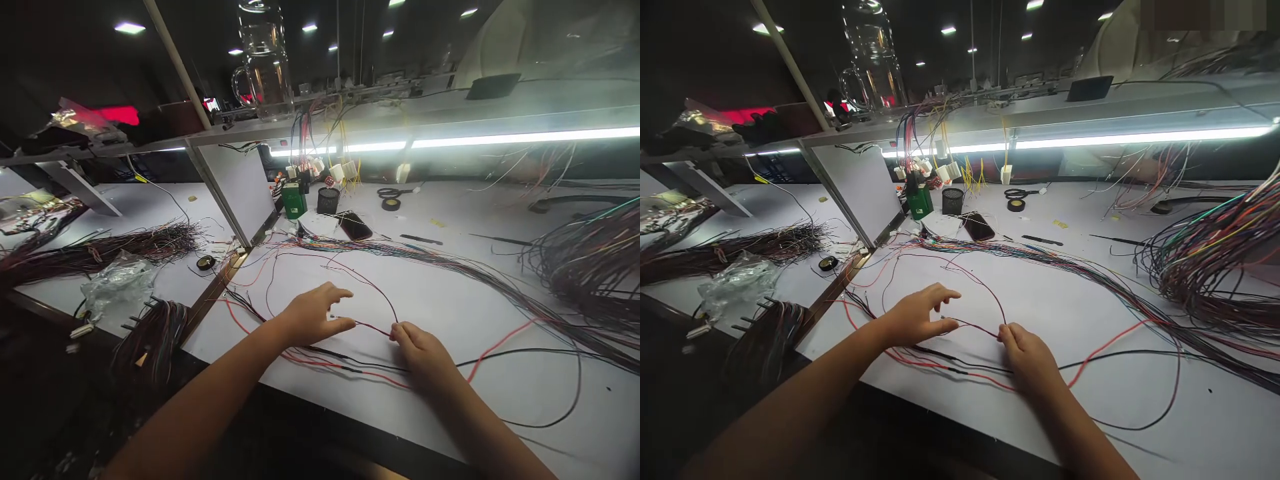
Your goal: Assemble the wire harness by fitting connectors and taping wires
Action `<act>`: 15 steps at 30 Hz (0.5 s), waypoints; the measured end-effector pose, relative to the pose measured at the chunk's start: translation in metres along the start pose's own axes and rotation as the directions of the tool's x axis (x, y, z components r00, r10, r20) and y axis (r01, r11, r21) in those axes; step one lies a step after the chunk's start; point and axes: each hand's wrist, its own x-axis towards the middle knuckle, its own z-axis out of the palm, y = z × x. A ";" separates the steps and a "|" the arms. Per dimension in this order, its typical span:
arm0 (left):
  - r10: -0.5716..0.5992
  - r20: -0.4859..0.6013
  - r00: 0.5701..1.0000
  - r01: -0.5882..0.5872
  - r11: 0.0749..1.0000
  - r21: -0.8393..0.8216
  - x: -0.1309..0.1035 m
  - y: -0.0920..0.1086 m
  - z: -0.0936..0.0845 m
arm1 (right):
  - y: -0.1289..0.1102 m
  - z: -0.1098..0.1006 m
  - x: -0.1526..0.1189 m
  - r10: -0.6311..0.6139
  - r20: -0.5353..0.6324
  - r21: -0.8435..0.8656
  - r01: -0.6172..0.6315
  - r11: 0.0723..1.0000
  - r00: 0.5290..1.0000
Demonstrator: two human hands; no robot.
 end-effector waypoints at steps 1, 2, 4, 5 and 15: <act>-0.033 -0.005 0.999 0.033 0.996 0.077 -0.001 0.000 -0.002 | 0.001 0.000 0.000 -0.004 -0.014 0.019 0.004 1.000 1.000; -0.080 0.018 0.997 0.077 0.988 0.130 -0.004 -0.001 -0.003 | 0.001 0.000 0.001 -0.005 -0.029 0.035 0.006 0.999 1.000; -0.154 0.154 0.976 0.137 0.984 0.114 -0.009 -0.003 -0.003 | 0.001 0.000 0.001 -0.004 -0.052 0.047 0.007 0.999 0.999; -0.151 0.216 0.965 0.143 0.988 0.049 -0.011 -0.005 -0.003 | 0.001 0.000 0.000 -0.004 -0.055 0.039 0.006 0.999 0.998; 0.004 0.135 0.991 -0.016 0.996 0.090 0.001 -0.036 0.016 | 0.004 -0.003 -0.006 -0.082 -0.067 0.245 0.096 0.965 0.994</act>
